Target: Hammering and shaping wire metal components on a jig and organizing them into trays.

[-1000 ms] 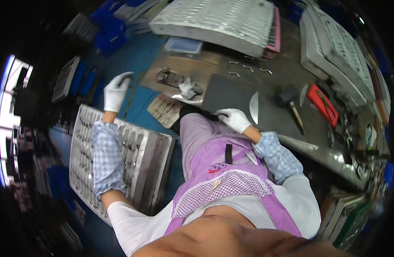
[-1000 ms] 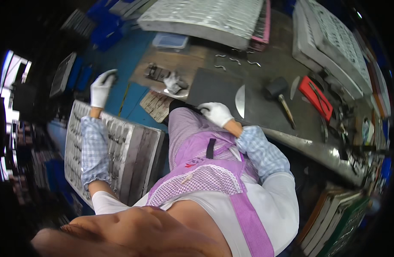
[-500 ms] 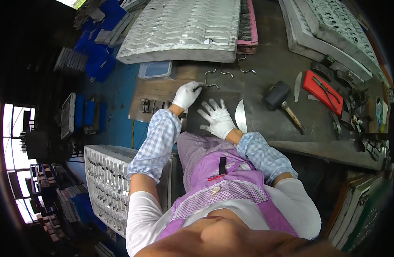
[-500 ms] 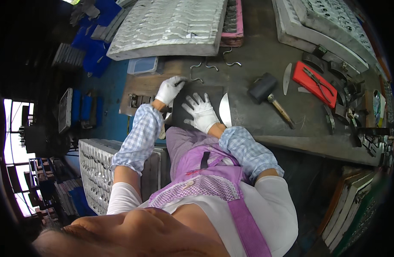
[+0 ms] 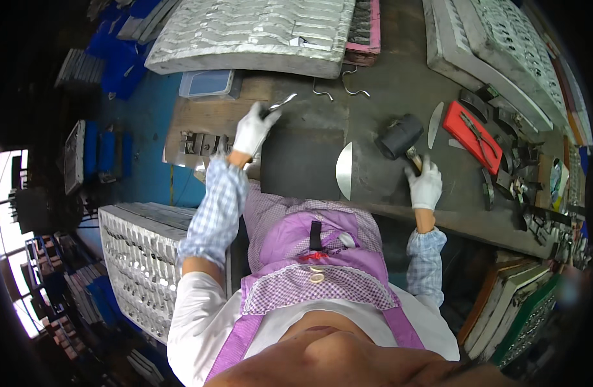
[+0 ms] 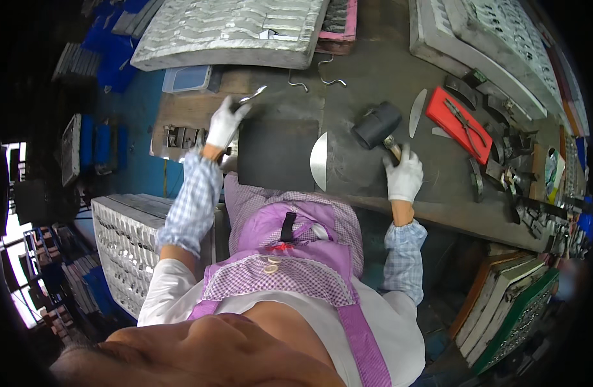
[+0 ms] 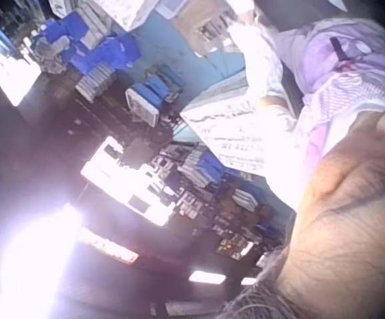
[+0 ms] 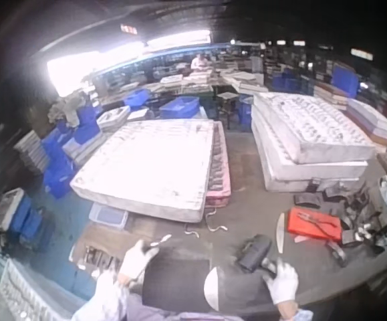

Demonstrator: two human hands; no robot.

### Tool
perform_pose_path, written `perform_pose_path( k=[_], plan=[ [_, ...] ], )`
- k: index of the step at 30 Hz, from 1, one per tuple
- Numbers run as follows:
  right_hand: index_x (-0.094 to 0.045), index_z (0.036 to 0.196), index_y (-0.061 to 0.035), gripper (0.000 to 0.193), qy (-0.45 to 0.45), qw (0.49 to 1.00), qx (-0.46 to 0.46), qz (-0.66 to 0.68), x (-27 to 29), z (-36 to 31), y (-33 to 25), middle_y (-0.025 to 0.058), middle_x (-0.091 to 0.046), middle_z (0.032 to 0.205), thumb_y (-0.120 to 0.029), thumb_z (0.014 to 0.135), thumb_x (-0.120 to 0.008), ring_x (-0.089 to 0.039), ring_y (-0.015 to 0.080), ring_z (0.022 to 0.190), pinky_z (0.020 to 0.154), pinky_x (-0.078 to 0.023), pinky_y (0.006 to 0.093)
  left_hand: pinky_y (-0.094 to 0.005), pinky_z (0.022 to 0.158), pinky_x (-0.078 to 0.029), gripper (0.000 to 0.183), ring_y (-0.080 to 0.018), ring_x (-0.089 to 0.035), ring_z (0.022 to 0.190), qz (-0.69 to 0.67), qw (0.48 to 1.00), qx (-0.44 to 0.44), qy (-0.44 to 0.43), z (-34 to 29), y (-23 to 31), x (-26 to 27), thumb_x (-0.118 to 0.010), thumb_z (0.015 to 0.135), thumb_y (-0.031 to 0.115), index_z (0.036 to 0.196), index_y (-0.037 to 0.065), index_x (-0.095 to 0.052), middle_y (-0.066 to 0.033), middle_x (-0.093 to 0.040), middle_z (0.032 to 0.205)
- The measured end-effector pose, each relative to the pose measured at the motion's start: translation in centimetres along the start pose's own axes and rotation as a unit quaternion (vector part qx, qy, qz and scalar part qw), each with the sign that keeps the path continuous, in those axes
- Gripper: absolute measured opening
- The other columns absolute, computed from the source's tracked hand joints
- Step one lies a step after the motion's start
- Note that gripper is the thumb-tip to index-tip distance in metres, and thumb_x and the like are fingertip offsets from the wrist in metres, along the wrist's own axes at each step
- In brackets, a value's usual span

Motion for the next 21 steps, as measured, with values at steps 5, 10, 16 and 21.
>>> perform_pose_path(
  k=[5,10,16,21],
  plan=[
    [-0.063,0.098,-0.0059,0.028,-0.339,0.661,-0.364,0.562,-7.0,-2.0,-0.8,0.0008,-0.055,0.064,-0.031,0.089,-0.070,-0.054,0.0149,0.053,0.051,-0.043,0.0277,-0.0355,0.050,-0.046,0.025,-0.0290,-0.058,0.054,0.023,0.996,-0.068,0.045,-8.4,1.6,4.4,-0.073,0.087,0.020,0.075,0.004,-0.058,-0.0140,-0.059,0.061],
    [-0.057,0.089,-0.0058,0.028,-0.389,0.580,-0.336,0.632,-4.4,1.8,-10.6,-0.0064,-0.044,0.059,-0.032,0.095,-0.064,-0.038,0.0043,0.042,0.040,-0.030,0.0228,-0.0405,0.058,-0.047,0.020,-0.0275,-0.063,0.059,-0.004,0.972,-0.214,0.093,-10.4,5.5,0.1,-0.070,0.087,0.022,0.078,0.006,-0.063,-0.0124,-0.061,0.065],
    [-0.062,0.089,0.0008,0.031,-0.090,0.869,0.218,0.434,8.5,2.6,-18.6,0.0078,-0.064,0.070,-0.030,0.092,-0.066,-0.061,0.0247,0.060,0.058,-0.051,0.0382,-0.0392,0.071,-0.055,0.018,-0.0313,-0.067,0.077,0.367,0.897,-0.234,-0.071,-9.4,1.6,-8.6,-0.060,0.090,0.026,0.088,0.011,-0.069,-0.0112,-0.068,0.079],
    [-0.071,0.091,-0.0051,0.023,-0.150,0.936,0.248,0.200,-0.9,-1.6,-9.4,0.0155,-0.062,0.062,-0.024,0.079,-0.069,-0.066,0.0358,0.063,0.061,-0.055,0.0423,-0.0449,0.070,-0.053,0.021,-0.0357,-0.066,0.076,0.042,0.990,-0.123,-0.045,-9.3,-0.7,-6.8,-0.064,0.088,0.026,0.080,0.007,-0.068,-0.0166,-0.068,0.079]
  ],
)
Point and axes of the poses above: each hand's wrist, its own z-axis towards the middle knuckle, its own x-axis out of the back of the hand, y = z × x, the point moved 7 cm from there along z, towards the middle knuckle
